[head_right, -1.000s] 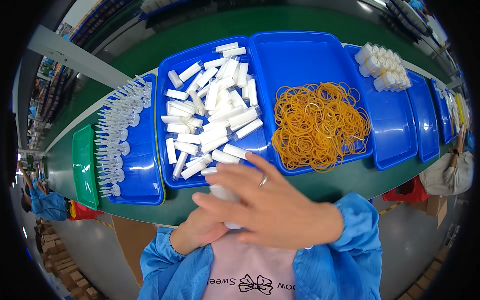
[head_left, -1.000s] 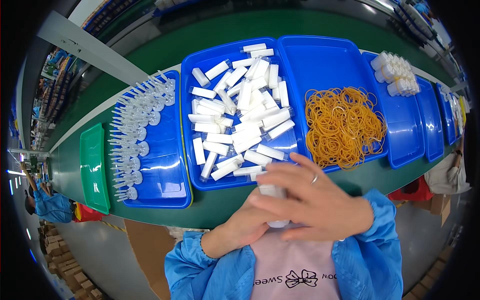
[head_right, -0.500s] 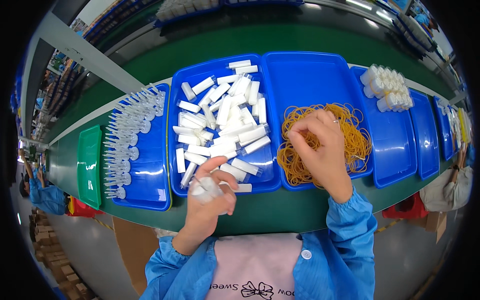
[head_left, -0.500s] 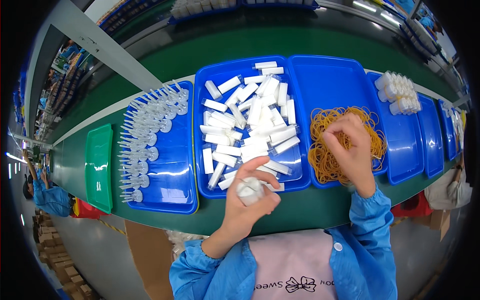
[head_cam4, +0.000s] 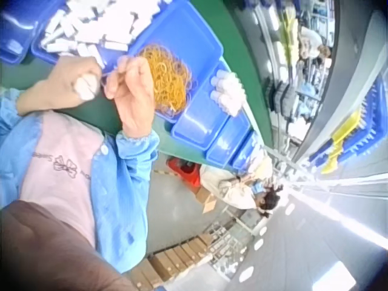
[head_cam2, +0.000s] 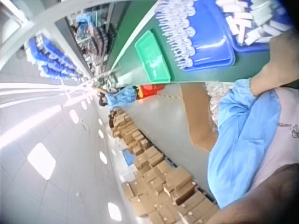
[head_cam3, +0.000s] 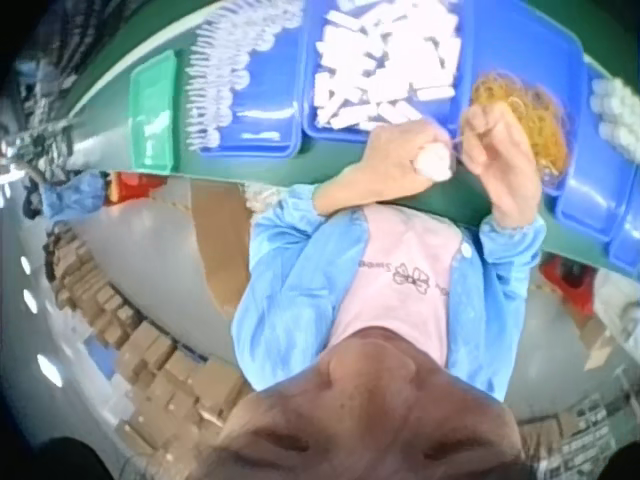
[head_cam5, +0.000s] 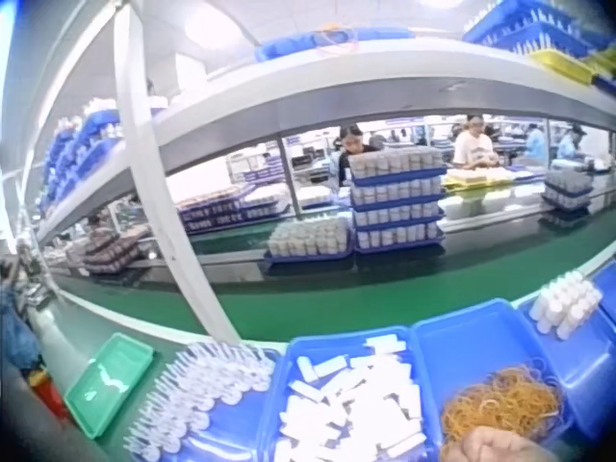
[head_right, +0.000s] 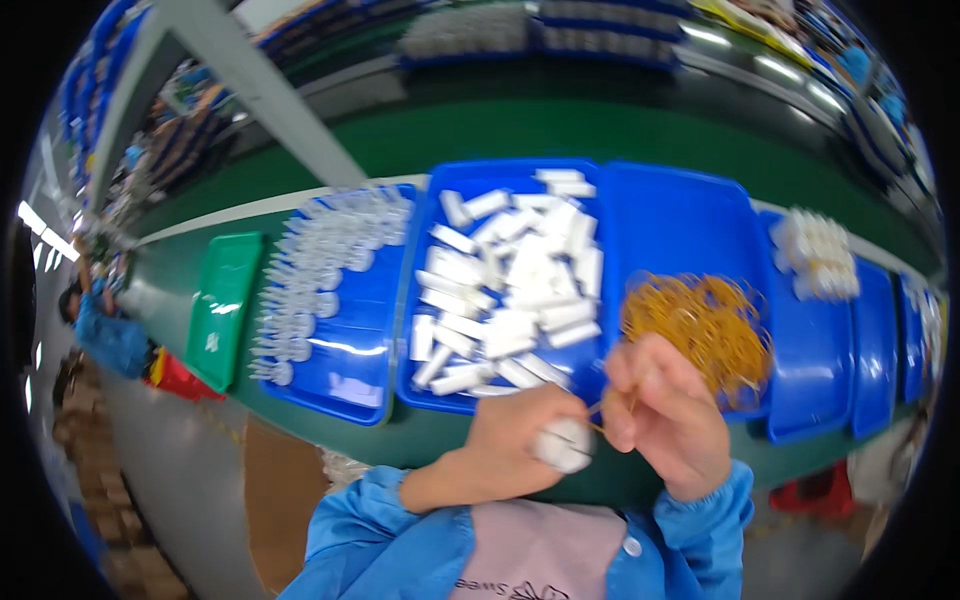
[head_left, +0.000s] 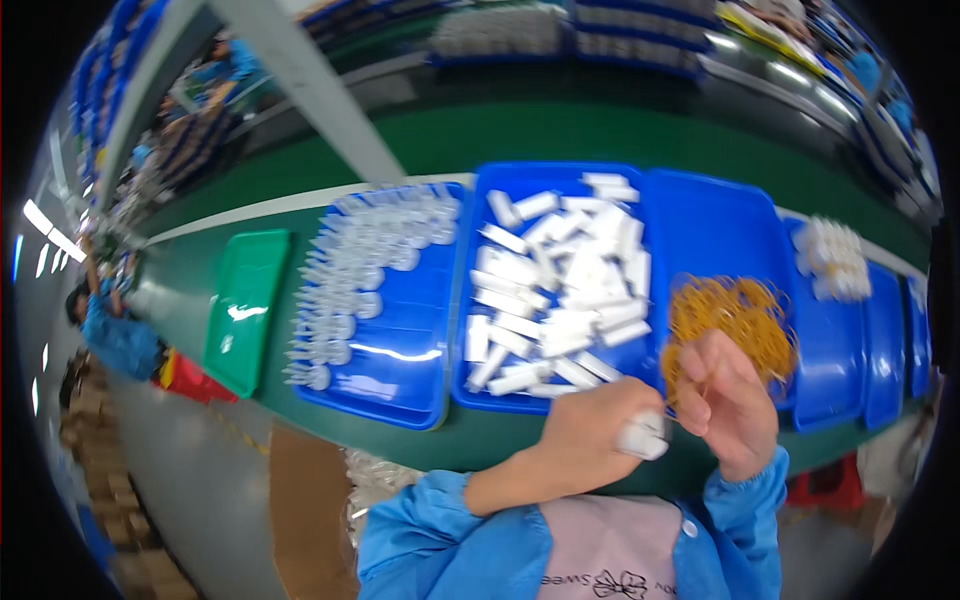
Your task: The recorder is assembling plastic dropper components by inserting pins into housings and securing batches with rubber bands.
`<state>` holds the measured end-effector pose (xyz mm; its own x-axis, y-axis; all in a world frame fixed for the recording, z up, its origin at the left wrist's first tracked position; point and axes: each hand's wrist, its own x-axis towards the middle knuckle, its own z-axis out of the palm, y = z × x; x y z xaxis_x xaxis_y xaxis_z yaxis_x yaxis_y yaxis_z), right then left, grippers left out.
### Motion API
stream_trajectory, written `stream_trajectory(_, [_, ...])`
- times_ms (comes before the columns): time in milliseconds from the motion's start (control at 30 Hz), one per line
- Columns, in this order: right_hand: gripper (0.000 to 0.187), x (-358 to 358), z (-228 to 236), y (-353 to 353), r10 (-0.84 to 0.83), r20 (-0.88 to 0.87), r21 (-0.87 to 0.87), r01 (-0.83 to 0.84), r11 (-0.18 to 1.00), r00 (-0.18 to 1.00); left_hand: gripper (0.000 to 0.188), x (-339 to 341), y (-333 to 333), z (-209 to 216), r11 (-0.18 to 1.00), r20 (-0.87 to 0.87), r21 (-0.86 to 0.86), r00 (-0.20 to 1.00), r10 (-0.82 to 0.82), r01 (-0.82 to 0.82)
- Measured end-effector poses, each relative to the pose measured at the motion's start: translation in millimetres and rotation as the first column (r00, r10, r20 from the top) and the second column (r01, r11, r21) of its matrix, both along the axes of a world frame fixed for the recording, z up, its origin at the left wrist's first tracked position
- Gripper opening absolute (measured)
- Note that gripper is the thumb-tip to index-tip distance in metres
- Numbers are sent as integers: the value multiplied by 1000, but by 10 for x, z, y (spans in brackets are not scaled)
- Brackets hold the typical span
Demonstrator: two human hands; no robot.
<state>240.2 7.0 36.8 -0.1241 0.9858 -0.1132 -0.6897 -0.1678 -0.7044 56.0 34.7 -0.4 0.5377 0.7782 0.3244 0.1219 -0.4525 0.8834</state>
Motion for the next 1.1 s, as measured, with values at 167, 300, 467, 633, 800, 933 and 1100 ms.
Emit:
stream_trajectory(167, [13, -120, -40, 3, -328, 787, 390, -9, 921, 522, 32, 109, 33, 0, 996, -296, 79, 953, 61, -39])
stream_trajectory(300, [14, -596, 175, -203, -671, 741, 575, -496, 651, -22, 32, 57, 224, -2, 987, -185, -155, 979, -80, 51])
stream_trajectory(467, [22, -412, 172, -205, -771, 635, 692, -407, 596, -49, 30, -231, 241, 32, 721, 452, -611, 892, -21, 327])
stream_trajectory(633, [17, -323, 139, -251, -436, 897, 360, -459, 812, -68, 34, -265, 200, -140, 417, 796, -602, 550, 252, 681])
stream_trajectory(800, [9, -421, 248, -206, -298, 897, 439, -588, 679, 326, 22, -308, 188, -292, 234, 798, -512, 356, 485, 827])
stream_trajectory(933, [25, -77, -129, -253, 173, 79, 321, -190, 928, 982, 27, -330, 107, -144, 420, 852, -511, 377, 363, 750])
stream_trajectory(1100, [69, -120, -338, -155, -1, -436, -143, -68, 987, 900, 52, -363, 28, 20, 881, 668, -372, 743, 35, 293])
